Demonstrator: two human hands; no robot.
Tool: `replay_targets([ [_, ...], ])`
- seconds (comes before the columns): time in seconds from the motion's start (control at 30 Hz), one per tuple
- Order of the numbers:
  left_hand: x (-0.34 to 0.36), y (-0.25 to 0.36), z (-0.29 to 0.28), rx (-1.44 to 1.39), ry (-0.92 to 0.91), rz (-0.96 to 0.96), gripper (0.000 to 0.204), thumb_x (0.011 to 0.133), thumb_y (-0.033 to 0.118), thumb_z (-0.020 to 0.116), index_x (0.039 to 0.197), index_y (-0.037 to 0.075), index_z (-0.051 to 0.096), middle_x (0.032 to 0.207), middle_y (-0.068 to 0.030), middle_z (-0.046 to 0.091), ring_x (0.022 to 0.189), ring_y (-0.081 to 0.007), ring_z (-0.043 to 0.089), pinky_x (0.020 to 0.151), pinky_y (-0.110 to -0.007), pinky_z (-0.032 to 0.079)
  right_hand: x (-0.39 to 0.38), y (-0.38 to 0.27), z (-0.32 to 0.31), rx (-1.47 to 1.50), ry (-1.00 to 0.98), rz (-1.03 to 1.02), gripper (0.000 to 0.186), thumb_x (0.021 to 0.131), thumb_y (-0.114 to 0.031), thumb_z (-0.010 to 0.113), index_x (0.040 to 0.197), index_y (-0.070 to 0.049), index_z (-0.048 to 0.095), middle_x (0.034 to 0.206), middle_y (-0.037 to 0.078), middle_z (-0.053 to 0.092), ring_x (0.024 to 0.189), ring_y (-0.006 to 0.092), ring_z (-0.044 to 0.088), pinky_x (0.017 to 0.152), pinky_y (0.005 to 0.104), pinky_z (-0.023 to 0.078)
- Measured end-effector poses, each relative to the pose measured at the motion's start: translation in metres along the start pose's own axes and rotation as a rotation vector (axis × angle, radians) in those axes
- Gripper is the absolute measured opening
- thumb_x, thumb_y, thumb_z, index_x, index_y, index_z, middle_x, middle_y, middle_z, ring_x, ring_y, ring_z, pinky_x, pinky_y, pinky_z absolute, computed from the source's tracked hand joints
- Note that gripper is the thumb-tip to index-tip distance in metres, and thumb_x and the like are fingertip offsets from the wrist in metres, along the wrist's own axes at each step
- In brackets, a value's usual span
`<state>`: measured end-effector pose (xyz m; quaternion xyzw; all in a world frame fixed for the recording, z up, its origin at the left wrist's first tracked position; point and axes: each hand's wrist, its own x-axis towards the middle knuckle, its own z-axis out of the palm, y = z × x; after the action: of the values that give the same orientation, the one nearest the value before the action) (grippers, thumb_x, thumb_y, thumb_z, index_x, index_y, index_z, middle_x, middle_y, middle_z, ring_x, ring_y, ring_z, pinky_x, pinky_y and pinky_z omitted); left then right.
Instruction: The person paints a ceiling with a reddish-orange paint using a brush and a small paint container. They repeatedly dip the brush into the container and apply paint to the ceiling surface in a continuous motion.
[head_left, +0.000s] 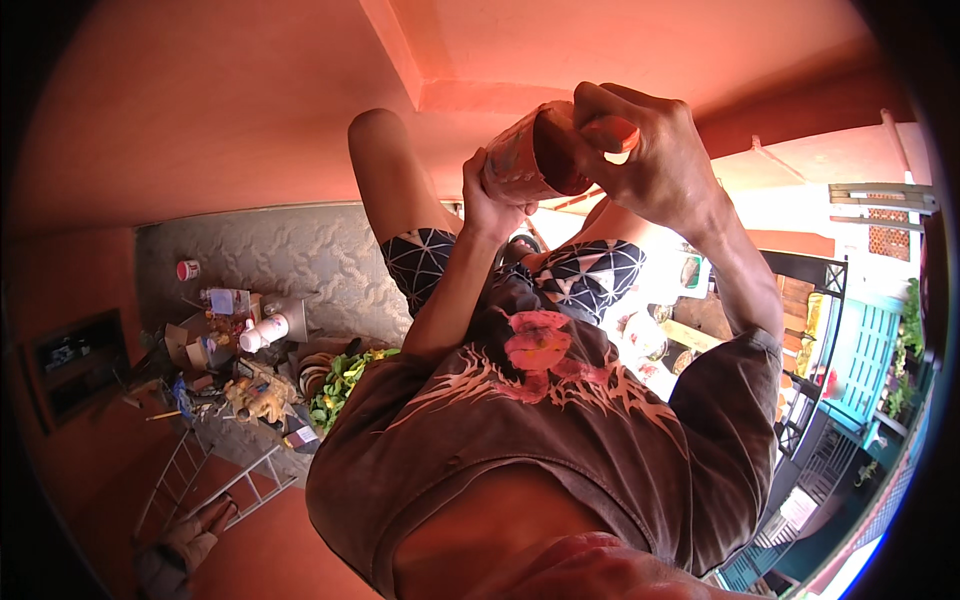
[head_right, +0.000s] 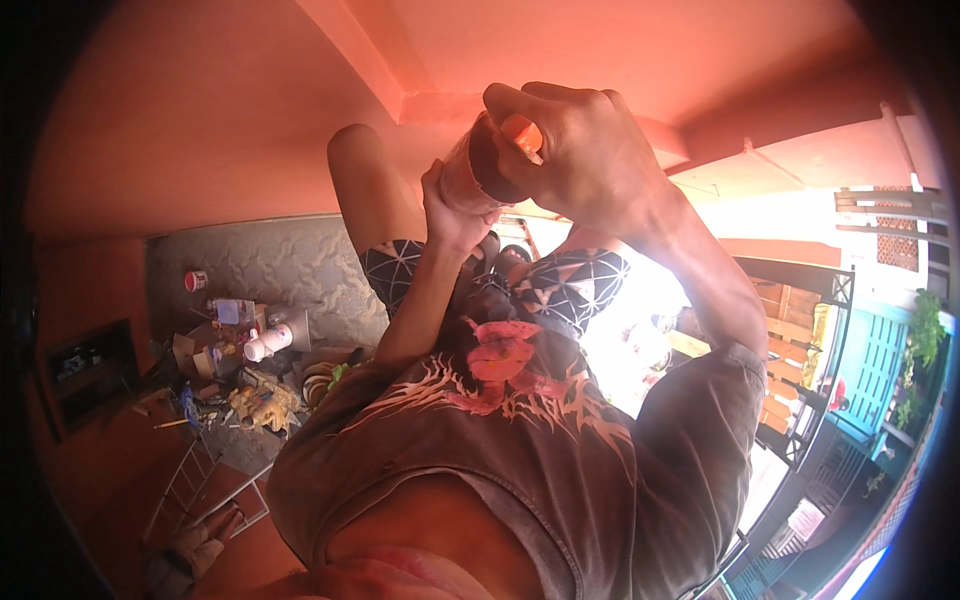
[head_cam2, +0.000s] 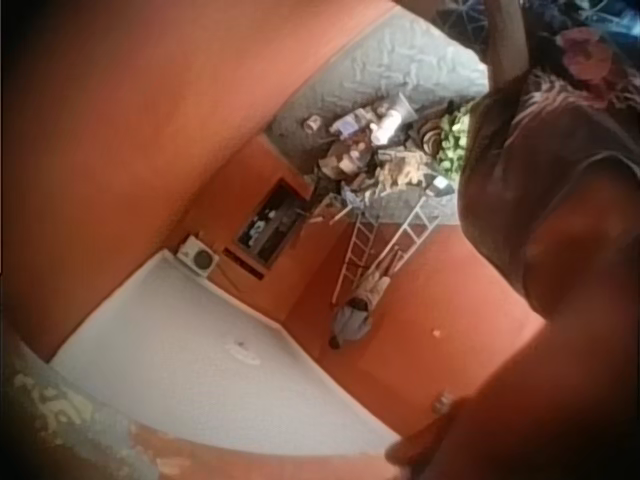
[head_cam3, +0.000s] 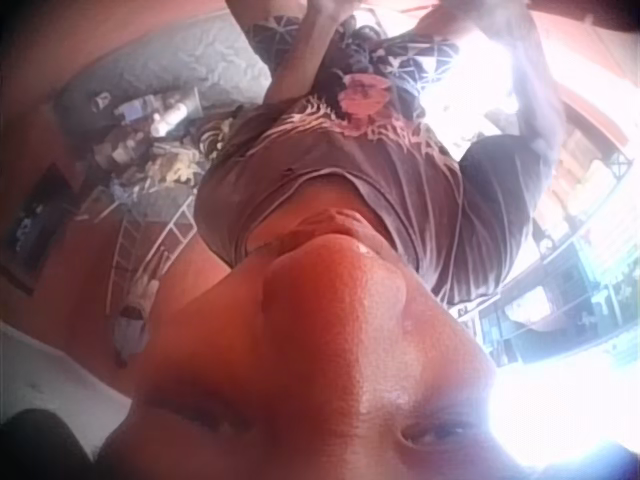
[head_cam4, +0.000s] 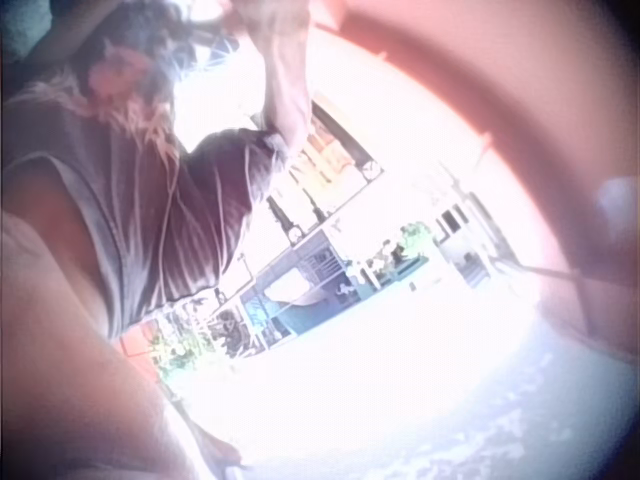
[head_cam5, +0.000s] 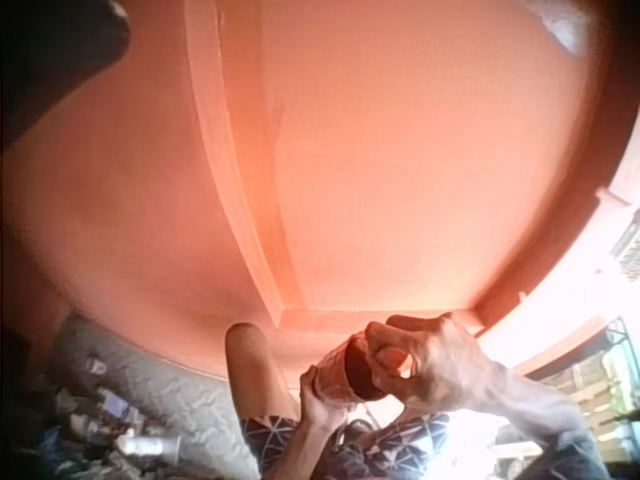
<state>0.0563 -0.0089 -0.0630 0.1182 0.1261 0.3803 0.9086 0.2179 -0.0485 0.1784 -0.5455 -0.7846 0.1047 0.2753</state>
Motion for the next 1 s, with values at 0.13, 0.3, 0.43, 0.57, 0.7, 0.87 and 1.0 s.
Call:
replay_targets([
  [0.13, 0.001, -0.005, -0.001, -0.006, 0.001, -0.018, 0.054, 0.096, 0.063, 0.044, 0.124, 0.021, 0.063, 0.108, -0.0005, 0.071, 0.089, -0.0198, 0.067, 0.054, -0.035, 0.046, 0.001, 0.000, -0.004, -0.032, -0.060, 0.022, 0.021, 0.083, -0.015, 0.070, 0.101, -0.006, 0.065, 0.085, 0.013, 0.071, 0.073, 0.0333, 0.070, 0.065, 0.0422, 0.056],
  [0.3, 0.002, -0.003, 0.005, -0.007, -0.005, -0.004, 0.060, 0.096, 0.064, 0.042, 0.126, 0.017, 0.061, 0.109, -0.0042, 0.071, 0.089, -0.0214, 0.068, 0.053, -0.035, 0.048, 0.003, -0.005, -0.013, -0.049, -0.121, -0.042, 0.020, 0.083, -0.011, 0.070, 0.103, -0.006, 0.068, 0.087, 0.012, 0.072, 0.076, 0.0330, 0.070, 0.068, 0.0420, 0.057],
  [0.43, -0.004, 0.005, 0.017, -0.035, 0.046, -0.006, 0.065, 0.096, 0.066, 0.040, 0.130, 0.014, 0.059, 0.112, -0.0072, 0.070, 0.088, -0.0221, 0.067, 0.053, -0.036, 0.048, 0.014, 0.010, -0.027, 0.266, -0.240, -0.208, 0.019, 0.081, 0.003, 0.067, 0.100, -0.002, 0.071, 0.092, 0.015, 0.074, 0.083, 0.0318, 0.072, 0.075, 0.0398, 0.057],
  [0.57, -0.006, 0.009, 0.016, -0.082, 0.038, -0.034, 0.066, 0.096, 0.066, 0.039, 0.131, 0.014, 0.059, 0.114, -0.0078, 0.069, 0.085, -0.0223, 0.067, 0.053, -0.037, 0.049, 0.021, 0.025, -0.022, 0.448, -0.317, -0.218, 0.017, 0.077, 0.008, 0.063, 0.091, 0.000, 0.068, 0.085, 0.015, 0.071, 0.079, 0.0300, 0.069, 0.072, 0.0377, 0.054],
  [0.7, -0.004, 0.010, 0.008, -0.128, -0.032, -0.065, 0.067, 0.096, 0.066, 0.039, 0.129, 0.012, 0.060, 0.108, -0.0084, 0.071, 0.083, -0.0224, 0.067, 0.053, -0.038, 0.049, 0.029, 0.026, -0.023, 0.192, -0.714, -0.192, 0.024, 0.062, 0.011, 0.064, 0.084, 0.002, 0.060, 0.075, 0.015, 0.066, 0.076, 0.0365, 0.067, 0.065, 0.0452, 0.046],
  [0.87, -0.004, 0.009, 0.003, -0.029, -0.151, -0.049, 0.066, 0.097, 0.064, 0.038, 0.127, 0.009, 0.061, 0.098, -0.0075, 0.072, 0.078, -0.0218, 0.067, 0.050, -0.036, 0.048, 0.027, 0.020, -0.022, 0.170, -0.816, -0.231, 0.021, 0.060, 0.003, 0.065, 0.079, 0.000, 0.055, 0.067, 0.013, 0.061, 0.069, 0.0381, 0.062, 0.061, 0.0463, 0.042],
  [1.0, -0.004, 0.002, -0.002, -0.033, -0.143, -0.063, 0.078, 0.096, 0.066, 0.037, 0.137, 0.001, 0.049, 0.098, -0.0118, 0.066, 0.072, -0.0198, 0.065, 0.048, -0.032, 0.049, 0.038, 0.002, -0.030, 0.055, -0.896, -0.212, 0.021, 0.062, -0.002, 0.068, 0.078, -0.004, 0.056, 0.068, 0.011, 0.061, 0.072, 0.0379, 0.063, 0.063, 0.0469, 0.044],
])
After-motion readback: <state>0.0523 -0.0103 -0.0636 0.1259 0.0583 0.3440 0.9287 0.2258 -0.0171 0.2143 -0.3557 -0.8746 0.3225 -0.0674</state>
